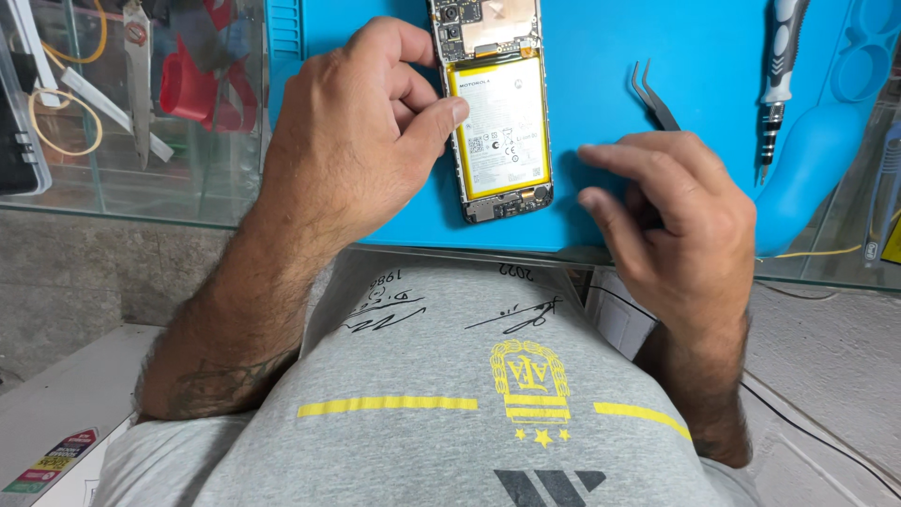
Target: The person disassembles a smartphone by prying open the back cover and separating the screen assembly. They then use tweezers to disconnect internal ribbon cables from the motherboard.
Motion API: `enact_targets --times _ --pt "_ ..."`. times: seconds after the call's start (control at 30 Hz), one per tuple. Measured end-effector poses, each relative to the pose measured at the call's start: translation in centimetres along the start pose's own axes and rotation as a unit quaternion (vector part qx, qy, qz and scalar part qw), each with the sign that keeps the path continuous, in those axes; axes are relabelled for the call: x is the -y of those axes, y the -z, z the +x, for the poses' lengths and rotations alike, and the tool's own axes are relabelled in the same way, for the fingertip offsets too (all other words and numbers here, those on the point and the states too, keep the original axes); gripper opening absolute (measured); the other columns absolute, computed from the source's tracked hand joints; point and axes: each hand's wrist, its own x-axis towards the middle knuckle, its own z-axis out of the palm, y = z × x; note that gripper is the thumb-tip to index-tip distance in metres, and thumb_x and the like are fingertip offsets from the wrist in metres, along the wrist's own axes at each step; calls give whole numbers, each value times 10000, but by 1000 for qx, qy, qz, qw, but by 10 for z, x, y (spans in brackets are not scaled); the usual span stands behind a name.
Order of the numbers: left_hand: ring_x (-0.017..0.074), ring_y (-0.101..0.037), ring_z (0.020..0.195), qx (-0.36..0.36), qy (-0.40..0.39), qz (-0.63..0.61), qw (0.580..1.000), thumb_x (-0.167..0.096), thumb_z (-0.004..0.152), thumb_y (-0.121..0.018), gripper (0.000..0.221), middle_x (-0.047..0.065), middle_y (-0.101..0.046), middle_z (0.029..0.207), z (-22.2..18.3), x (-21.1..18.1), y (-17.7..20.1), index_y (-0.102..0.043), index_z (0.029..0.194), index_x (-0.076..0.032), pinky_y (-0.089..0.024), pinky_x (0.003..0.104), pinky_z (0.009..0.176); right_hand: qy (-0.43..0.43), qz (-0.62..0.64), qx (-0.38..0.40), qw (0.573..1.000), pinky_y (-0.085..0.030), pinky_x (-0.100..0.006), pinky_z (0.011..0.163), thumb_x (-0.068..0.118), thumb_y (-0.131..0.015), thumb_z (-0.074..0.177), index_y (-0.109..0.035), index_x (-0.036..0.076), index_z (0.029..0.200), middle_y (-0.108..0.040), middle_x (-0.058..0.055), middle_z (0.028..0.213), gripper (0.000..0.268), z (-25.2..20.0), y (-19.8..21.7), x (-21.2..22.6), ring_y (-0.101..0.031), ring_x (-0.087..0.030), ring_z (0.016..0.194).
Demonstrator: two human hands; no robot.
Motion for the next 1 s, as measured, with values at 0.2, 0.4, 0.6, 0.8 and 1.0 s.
enact_targets --times 0.2,0.4,0.6,0.8,1.0 --pt "184 -836 806 -12 -11 23 1000 -219 1041 -839 352 -49 -878 914 0 1 -2 -649 1266 -26 -573 443 709 72 -34 -9 997 -583 -391 849 175 -952 1089 -829 45 1326 -746 -175 1169 297 -4 -14 -8 -726 -290 1033" --pt "205 -851 821 -24 -27 32 999 -221 1060 -855 377 -4 -889 946 -1 1 -5 -629 1285 -18 -598 437 674 99 -44 -17 994 -563 -401 797 137 -955 1094 -824 22 1323 -750 -170 1103 287 -5 -18 -11 -708 -291 952" --pt "249 -817 781 -52 -22 82 995 -255 1027 -877 371 -49 -871 882 -2 0 -11 -689 1281 -60 -552 516 645 100 -58 -25 993 -543 -401 744 183 -932 1108 -823 47 1337 -750 -145 1081 288 -7 -20 -13 -689 -278 899" --pt "291 -789 774 -80 -21 127 988 -272 1064 -859 336 -30 -854 896 -7 -4 -20 -702 1288 -77 -533 538 597 112 -48 -26 992 -536 -402 738 166 -905 1116 -815 38 1323 -741 -138 1039 259 -7 -20 -14 -675 -277 866" --pt "293 -767 741 -87 -17 137 987 -285 1067 -870 332 -48 -820 846 -7 -2 -21 -711 1288 -95 -513 546 560 114 -42 -29 992 -539 -400 742 161 -912 1110 -818 43 1321 -741 -136 1028 259 -6 -21 -15 -672 -273 852"
